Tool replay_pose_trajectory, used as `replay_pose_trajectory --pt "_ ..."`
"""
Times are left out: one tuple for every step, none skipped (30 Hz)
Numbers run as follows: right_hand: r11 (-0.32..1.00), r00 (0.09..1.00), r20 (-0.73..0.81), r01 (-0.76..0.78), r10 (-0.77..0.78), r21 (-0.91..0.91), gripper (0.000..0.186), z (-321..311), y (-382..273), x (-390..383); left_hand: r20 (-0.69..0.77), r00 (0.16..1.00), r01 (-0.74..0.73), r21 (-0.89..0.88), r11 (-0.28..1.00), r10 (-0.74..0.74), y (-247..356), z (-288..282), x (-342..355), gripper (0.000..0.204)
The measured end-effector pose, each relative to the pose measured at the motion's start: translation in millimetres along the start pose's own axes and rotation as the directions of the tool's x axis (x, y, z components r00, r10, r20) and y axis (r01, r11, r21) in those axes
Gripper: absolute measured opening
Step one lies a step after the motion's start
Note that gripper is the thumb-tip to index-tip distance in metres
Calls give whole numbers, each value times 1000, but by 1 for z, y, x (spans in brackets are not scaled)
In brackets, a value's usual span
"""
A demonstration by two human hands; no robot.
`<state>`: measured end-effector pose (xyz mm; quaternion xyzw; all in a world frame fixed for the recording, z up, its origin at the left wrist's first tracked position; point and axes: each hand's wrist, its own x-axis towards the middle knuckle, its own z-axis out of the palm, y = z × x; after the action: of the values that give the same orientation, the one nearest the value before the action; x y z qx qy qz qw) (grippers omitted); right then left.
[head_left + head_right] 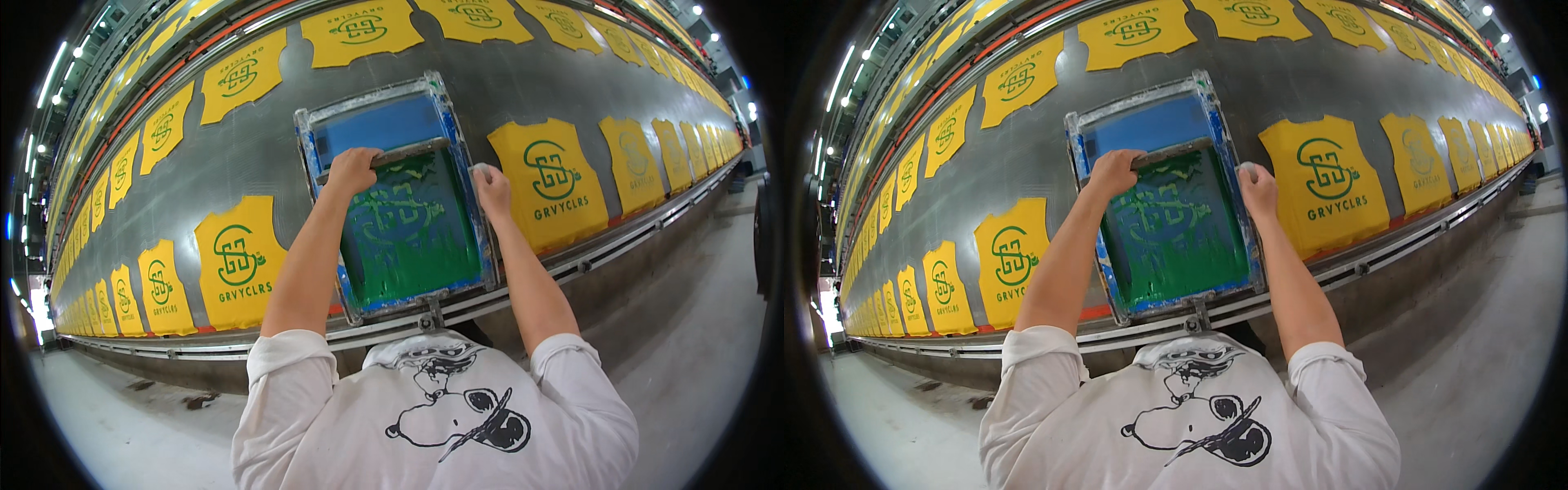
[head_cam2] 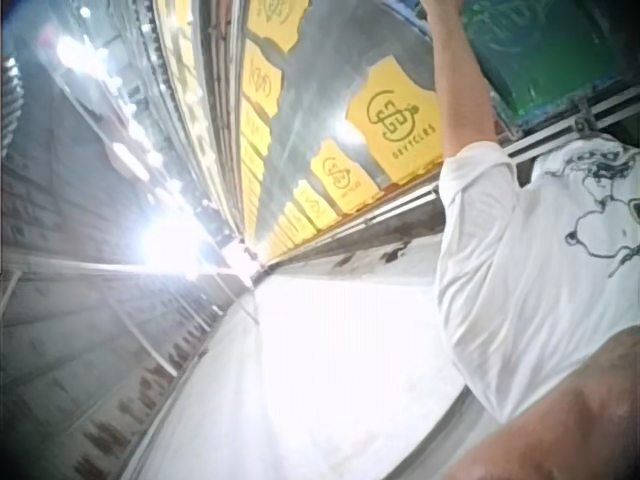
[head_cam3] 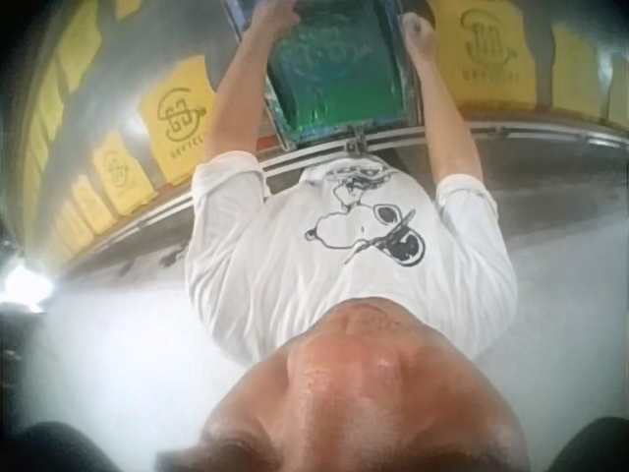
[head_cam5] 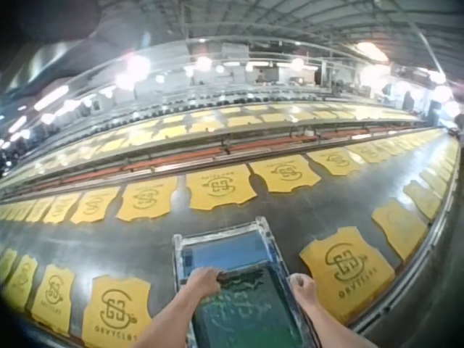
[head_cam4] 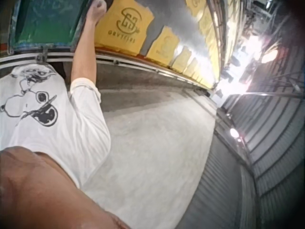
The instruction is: The person performs screen printing on a series of yellow t-shirts laid out on a flatbed. Using a squeegee, they pull green ink across a screen to imprint a logo onto each shirt. The person repeatedly lifts the screen, moves to the next shirt, and repeats the printing process.
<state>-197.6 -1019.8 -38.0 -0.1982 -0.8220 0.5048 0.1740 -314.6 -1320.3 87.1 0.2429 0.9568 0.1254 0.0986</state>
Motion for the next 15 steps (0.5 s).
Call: replay_pose_trajectory --pt "1000 1000 -11 10 -10 -3 37 -1 3 1 -9 1000 19 -21 1000 -19 7 2 -6 47" --pt "1000 1000 -17 22 -22 -4 37 -1 4 6 -18 999 43 -40 998 -44 13 6 -15 47" --pt "1000 999 -16 30 -30 -4 38 0 8 8 -75 997 -1 -52 999 -3 17 16 -27 47" --pt "999 999 -20 37 -37 5 38 0 9 7 -129 991 -35 -65 997 27 20 32 -45 48" --pt "999 999 -24 49 -48 20 39 1 8 9 -188 981 -69 -68 995 55 26 44 -64 48" --pt "997 996 -54 67 -65 36 39 1 13 15 -150 988 -60 -81 995 47 40 52 -83 50" --pt "998 998 -48 45 -43 35 40 0 13 18 -116 993 -45 -91 995 34 56 61 -107 52" --pt "999 999 -36 27 -26 38 41 1 9 17 -146 987 -72 -61 996 62 65 78 -136 54" --pt "998 998 -42 44 -42 49 42 2 5 13 -180 979 -99 -25 995 93 73 98 -166 56" --pt "996 997 -55 65 -61 61 43 4 2 12 -139 987 -82 5 997 82 85 111 -193 61" --pt "993 994 -66 88 -83 74 45 4 -3 11 -139 984 -101 73 992 111 94 130 -217 67" --pt "996 997 -8 82 -81 48 47 1 -7 8 -137 986 -82 88 993 94 104 141 -239 67" --pt "996 994 62 86 -88 30 50 -4 -14 3 -142 988 -55 87 995 67 112 147 -254 65" --pt "993 987 135 100 -92 -57 51 -15 -23 1 -131 989 -57 71 996 66 114 148 -261 63" --pt "999 993 107 54 -53 -6 50 -21 -30 3 -128 990 -62 31 998 65 115 146 -258 63"
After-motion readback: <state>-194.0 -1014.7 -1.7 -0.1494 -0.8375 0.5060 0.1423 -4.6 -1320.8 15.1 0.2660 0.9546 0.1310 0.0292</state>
